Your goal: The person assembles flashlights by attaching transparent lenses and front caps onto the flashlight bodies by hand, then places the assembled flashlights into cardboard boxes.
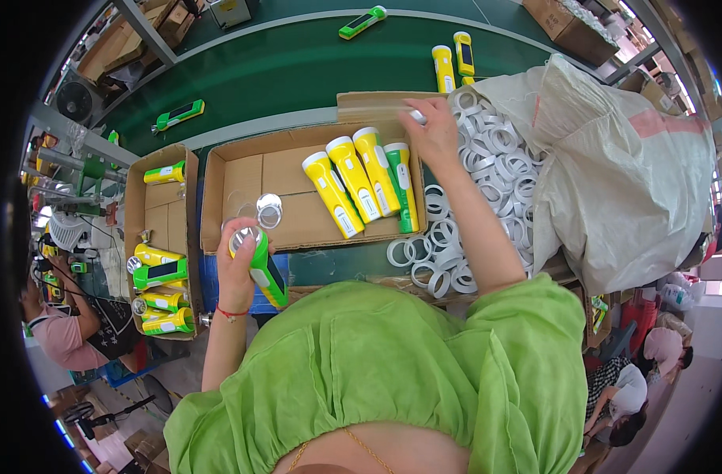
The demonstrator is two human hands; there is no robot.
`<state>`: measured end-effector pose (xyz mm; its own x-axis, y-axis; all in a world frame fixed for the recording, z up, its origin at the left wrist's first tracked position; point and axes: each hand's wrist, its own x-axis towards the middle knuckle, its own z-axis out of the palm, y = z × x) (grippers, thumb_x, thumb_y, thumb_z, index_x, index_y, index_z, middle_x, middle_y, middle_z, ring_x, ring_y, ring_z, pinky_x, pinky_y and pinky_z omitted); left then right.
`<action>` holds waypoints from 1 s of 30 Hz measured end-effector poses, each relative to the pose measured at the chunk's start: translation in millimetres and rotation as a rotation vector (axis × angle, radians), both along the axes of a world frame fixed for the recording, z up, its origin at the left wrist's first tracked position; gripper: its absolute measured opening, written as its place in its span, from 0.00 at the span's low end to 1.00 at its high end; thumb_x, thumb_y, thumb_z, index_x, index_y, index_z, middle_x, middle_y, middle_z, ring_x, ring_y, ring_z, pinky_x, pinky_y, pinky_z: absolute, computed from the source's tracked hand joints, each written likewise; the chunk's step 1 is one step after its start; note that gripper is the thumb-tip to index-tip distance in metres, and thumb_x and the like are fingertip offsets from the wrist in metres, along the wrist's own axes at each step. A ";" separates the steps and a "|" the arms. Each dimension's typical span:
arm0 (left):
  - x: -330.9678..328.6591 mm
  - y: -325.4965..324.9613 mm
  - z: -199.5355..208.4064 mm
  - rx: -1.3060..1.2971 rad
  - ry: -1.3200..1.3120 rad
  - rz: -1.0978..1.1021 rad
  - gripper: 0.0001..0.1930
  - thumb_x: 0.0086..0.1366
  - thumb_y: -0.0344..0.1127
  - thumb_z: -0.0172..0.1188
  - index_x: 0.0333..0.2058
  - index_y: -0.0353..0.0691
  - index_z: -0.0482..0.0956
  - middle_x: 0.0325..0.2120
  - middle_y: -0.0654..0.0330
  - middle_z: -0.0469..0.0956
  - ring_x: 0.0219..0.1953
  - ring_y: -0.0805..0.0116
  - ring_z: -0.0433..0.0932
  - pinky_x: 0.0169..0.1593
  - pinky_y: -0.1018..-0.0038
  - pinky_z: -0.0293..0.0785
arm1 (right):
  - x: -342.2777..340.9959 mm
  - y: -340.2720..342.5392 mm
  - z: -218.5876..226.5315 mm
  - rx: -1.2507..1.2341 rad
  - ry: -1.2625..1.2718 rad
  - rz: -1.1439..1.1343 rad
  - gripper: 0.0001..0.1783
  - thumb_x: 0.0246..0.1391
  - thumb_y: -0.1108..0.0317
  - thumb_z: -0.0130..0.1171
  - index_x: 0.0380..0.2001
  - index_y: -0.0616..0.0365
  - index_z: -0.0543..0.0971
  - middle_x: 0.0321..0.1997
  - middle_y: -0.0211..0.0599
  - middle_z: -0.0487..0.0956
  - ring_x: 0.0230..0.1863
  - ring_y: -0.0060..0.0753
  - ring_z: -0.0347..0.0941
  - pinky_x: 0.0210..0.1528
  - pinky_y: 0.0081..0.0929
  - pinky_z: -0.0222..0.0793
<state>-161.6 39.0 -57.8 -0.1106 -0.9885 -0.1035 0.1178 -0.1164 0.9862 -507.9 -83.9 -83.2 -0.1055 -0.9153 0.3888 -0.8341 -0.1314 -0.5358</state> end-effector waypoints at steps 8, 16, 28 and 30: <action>-19.0 -11.6 -6.4 -0.090 0.170 -0.102 0.24 0.69 0.51 0.40 0.52 0.37 0.66 0.46 0.59 0.71 0.50 0.71 0.70 0.52 0.75 0.66 | 159.7 99.8 32.3 -0.306 -0.494 0.859 0.15 0.45 0.69 0.64 0.38 0.59 0.78 0.46 0.38 0.75 0.59 0.42 0.65 0.58 0.42 0.62; 0.2 -8.7 -22.0 -0.195 -0.117 -0.119 0.25 0.70 0.50 0.37 0.49 0.33 0.69 0.42 0.57 0.72 0.45 0.70 0.71 0.50 0.74 0.66 | 175.8 107.8 31.9 -0.408 -0.222 0.937 0.21 0.37 0.66 0.67 0.35 0.62 0.73 0.49 0.46 0.72 0.57 0.52 0.65 0.59 0.43 0.61; 1.4 -15.4 15.3 -0.001 0.136 -0.129 0.27 0.66 0.48 0.50 0.57 0.40 0.60 0.49 0.60 0.67 0.50 0.72 0.68 0.53 0.74 0.65 | 164.2 106.4 25.1 -0.128 -0.370 0.762 0.31 0.48 0.70 0.61 0.56 0.66 0.65 0.58 0.49 0.68 0.62 0.47 0.62 0.62 0.36 0.60; 11.7 -16.1 36.9 -0.059 -0.285 -0.405 0.36 0.56 0.43 0.63 0.59 0.37 0.56 0.47 0.56 0.71 0.46 0.68 0.72 0.50 0.72 0.68 | 156.9 102.3 37.7 -0.055 -0.487 0.695 0.29 0.50 0.70 0.59 0.56 0.66 0.66 0.59 0.49 0.68 0.62 0.47 0.62 0.62 0.35 0.60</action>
<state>-149.9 22.9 -20.9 -0.4619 -0.8773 -0.1305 -0.2007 -0.0399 0.9788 -351.0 18.4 -45.5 0.3070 -0.8149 0.4916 -0.2321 -0.5651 -0.7917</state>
